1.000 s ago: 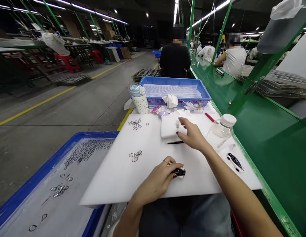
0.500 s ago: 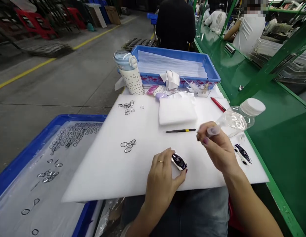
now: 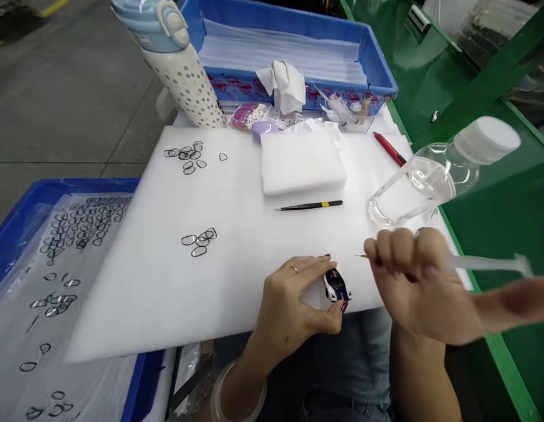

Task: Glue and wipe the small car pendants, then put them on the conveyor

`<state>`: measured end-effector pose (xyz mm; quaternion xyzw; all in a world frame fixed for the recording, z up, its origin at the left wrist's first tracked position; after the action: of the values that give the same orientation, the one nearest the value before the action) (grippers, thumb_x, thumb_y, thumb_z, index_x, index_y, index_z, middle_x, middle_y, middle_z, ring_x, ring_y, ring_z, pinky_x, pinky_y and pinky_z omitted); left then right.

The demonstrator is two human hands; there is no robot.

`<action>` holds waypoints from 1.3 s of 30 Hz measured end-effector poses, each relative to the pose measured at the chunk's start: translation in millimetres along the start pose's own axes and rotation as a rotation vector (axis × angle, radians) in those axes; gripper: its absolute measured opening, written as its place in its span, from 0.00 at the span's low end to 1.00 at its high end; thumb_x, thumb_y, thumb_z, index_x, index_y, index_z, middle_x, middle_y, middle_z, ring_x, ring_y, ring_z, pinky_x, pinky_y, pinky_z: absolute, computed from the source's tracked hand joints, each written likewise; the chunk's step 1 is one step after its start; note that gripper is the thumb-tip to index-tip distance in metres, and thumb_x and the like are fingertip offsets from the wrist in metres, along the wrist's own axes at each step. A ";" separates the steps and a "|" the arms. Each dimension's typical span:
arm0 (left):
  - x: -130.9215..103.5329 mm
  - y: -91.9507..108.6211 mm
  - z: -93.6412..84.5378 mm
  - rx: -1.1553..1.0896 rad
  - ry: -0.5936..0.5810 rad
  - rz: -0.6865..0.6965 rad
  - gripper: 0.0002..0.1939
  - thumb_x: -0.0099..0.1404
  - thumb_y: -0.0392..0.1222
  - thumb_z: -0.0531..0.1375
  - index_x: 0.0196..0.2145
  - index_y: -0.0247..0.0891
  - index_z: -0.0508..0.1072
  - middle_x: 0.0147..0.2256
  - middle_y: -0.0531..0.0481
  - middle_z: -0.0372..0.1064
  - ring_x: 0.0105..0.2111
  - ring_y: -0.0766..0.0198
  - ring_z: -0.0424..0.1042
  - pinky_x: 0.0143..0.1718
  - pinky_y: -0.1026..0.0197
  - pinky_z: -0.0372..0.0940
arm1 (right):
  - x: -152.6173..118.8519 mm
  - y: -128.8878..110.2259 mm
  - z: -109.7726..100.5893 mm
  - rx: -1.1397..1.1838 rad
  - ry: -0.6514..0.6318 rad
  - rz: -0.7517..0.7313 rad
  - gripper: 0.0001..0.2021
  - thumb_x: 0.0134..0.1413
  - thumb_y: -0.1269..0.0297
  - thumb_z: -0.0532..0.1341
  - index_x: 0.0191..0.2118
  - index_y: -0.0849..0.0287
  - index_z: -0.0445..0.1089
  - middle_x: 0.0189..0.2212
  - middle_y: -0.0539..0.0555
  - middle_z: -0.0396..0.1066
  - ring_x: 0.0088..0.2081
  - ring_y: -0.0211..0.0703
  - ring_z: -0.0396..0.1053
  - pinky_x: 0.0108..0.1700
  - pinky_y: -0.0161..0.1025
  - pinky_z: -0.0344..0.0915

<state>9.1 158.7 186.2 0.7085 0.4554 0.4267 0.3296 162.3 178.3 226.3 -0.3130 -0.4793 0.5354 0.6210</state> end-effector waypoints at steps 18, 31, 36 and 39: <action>4.0 3.5 0.1 0.068 0.044 -0.016 0.14 0.50 0.37 0.68 0.38 0.39 0.79 0.37 0.47 0.81 0.37 0.54 0.78 0.39 0.52 0.75 | 3.7 11.0 35.9 0.222 -0.051 0.228 0.30 0.54 0.34 0.49 0.18 0.57 0.45 0.14 0.45 0.37 0.17 0.34 0.40 0.23 0.39 0.48; 2.6 3.1 -0.8 0.071 0.051 0.004 0.15 0.50 0.39 0.69 0.38 0.38 0.79 0.37 0.46 0.81 0.37 0.53 0.78 0.38 0.52 0.75 | 3.1 15.5 36.3 0.253 0.026 0.202 0.31 0.55 0.33 0.48 0.18 0.56 0.46 0.13 0.44 0.38 0.16 0.33 0.39 0.22 0.38 0.46; 3.2 4.2 -0.9 0.079 0.061 -0.002 0.14 0.50 0.38 0.68 0.37 0.38 0.79 0.36 0.46 0.81 0.36 0.53 0.78 0.36 0.51 0.76 | 2.8 14.0 35.7 0.253 0.077 0.172 0.31 0.54 0.34 0.51 0.17 0.57 0.46 0.13 0.44 0.36 0.16 0.33 0.40 0.21 0.37 0.46; 3.5 4.7 -0.7 0.079 0.066 -0.002 0.14 0.50 0.38 0.68 0.37 0.37 0.79 0.36 0.45 0.81 0.36 0.53 0.78 0.36 0.51 0.76 | 2.4 12.8 34.0 0.252 0.111 0.160 0.31 0.55 0.35 0.51 0.17 0.57 0.46 0.13 0.43 0.36 0.16 0.32 0.40 0.21 0.37 0.46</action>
<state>10.9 160.3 191.6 0.7062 0.4831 0.4310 0.2864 125.9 179.4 227.0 -0.2990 -0.3468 0.6210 0.6362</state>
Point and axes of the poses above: each hand's wrist, its own x-axis towards the middle knuckle, its own z-axis out of the palm, y = z × x, the point moved 8 cm from there along x, towards the middle knuckle
